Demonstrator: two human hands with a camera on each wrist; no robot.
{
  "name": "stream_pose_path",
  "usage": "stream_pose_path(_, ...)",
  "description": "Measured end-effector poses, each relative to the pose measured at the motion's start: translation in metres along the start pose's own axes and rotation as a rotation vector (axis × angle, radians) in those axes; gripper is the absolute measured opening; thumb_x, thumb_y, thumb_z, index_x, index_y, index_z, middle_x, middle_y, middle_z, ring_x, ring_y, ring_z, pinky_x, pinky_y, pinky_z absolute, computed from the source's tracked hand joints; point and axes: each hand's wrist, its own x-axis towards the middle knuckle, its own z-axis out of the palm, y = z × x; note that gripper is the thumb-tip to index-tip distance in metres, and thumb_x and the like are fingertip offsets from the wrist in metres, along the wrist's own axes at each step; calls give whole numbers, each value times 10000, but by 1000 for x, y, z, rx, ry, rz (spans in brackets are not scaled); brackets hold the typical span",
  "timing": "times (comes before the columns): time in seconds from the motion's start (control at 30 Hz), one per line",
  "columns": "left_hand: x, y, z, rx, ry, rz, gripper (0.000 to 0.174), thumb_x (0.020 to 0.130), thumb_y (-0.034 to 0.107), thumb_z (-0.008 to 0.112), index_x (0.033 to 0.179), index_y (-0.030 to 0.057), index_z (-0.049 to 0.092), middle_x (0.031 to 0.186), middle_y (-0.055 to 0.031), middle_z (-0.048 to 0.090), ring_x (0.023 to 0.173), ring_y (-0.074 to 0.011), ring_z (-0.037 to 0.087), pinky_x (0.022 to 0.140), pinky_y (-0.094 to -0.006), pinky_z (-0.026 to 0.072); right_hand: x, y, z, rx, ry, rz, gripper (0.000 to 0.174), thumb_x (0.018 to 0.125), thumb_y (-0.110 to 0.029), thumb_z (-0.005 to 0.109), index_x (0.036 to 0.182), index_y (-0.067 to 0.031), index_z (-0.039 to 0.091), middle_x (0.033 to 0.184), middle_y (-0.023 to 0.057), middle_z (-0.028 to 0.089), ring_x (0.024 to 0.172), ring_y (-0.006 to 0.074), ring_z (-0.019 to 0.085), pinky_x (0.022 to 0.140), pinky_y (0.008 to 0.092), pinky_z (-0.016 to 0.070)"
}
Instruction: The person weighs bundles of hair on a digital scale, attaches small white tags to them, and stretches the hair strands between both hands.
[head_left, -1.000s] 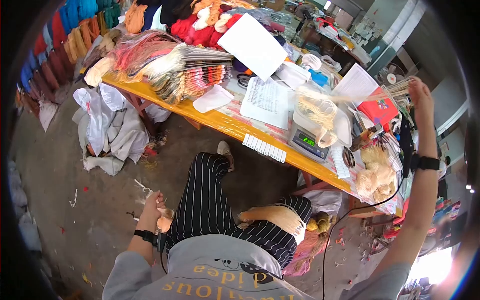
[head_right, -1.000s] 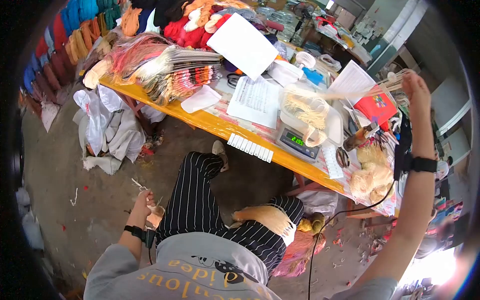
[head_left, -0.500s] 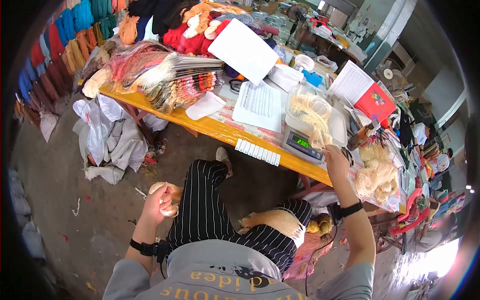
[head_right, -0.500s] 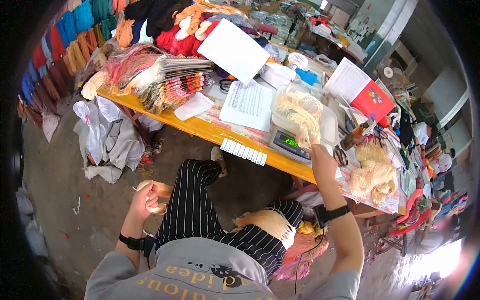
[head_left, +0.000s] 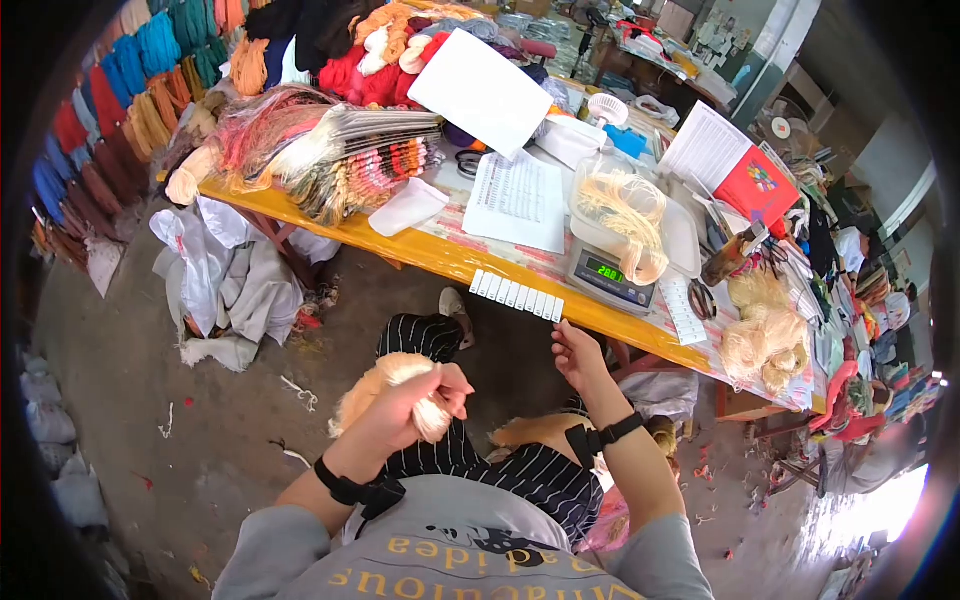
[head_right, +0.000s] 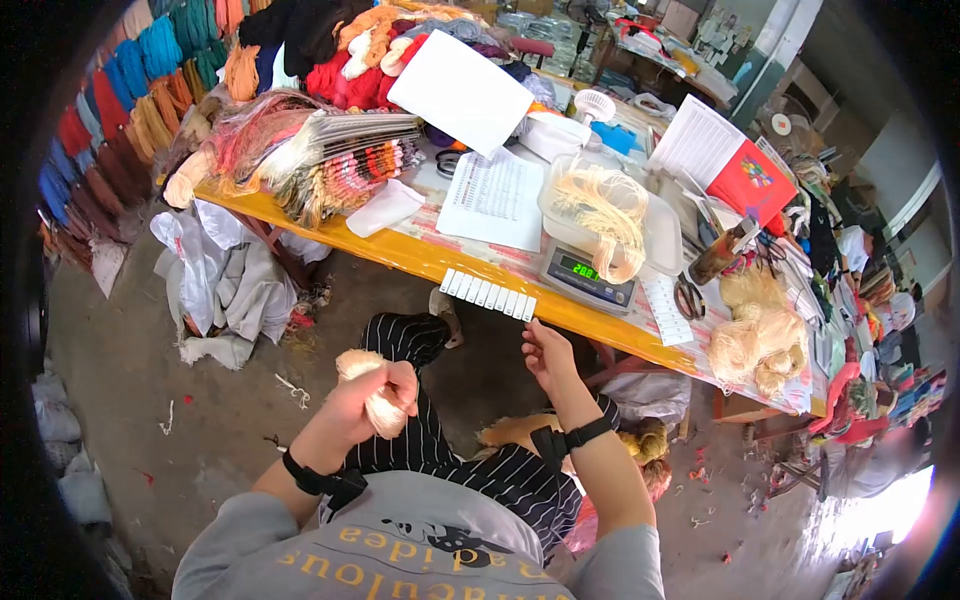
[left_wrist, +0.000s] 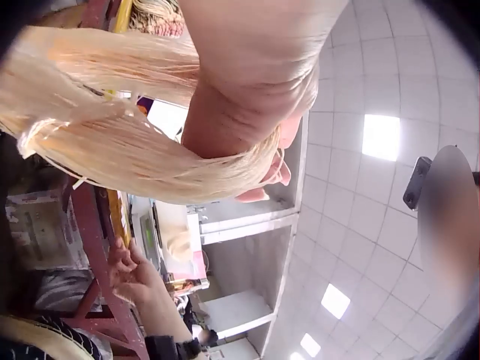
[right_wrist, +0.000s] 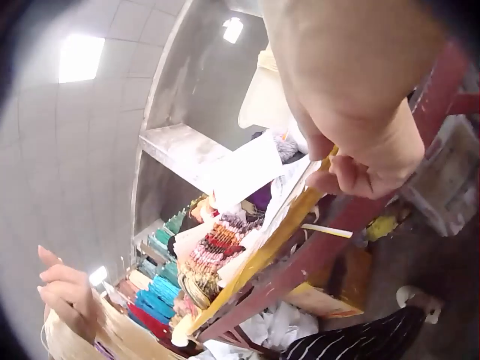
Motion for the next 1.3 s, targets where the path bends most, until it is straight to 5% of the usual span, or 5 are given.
stream_pose_path(0.27,8,4,25,231,239,-180,320,975,247,407,942,3,611,629,5,482,452,-41,389,427,-178,311,-19,-13,14,-24,17,-62,84,861,-143,600,839,-75,555,652,-18,496,486,83,448,409,187,313)
stream_pose_path(0.53,35,-29,26,1380,97,291,235,865,142,599,1091,78,598,850,-53,533,753,-197,512,679,-289,418,-116,-14,36,-1407,-351,-1040,84,863,-111,566,935,-68,571,787,83,580,600,239,585,535,322,468)
stream_pose_path(0.83,36,-54,19,1592,-3,288,188,872,269,581,917,91,620,814,-94,565,770,-238,557,707,-363,437,-155,-22,54,-1568,-352,-998,167,847,-94,573,1014,-92,577,857,76,586,658,255,598,577,339,488)
stream_pose_path(1.03,37,-29,23,20,147,-135,458,976,335,409,1318,31,422,1187,-84,515,1007,-181,531,876,-352,463,-149,-2,58,-949,-338,-501,175,895,-55,540,1056,10,562,878,49,581,661,75,545,579,217,459)
stream_pose_path(1.3,35,-29,30,-233,-76,-252,531,982,390,348,1396,59,303,1213,-85,491,971,-139,555,789,-281,490,-149,25,82,-637,-449,-461,94,888,-40,556,953,25,574,784,39,569,599,82,530,543,205,432)
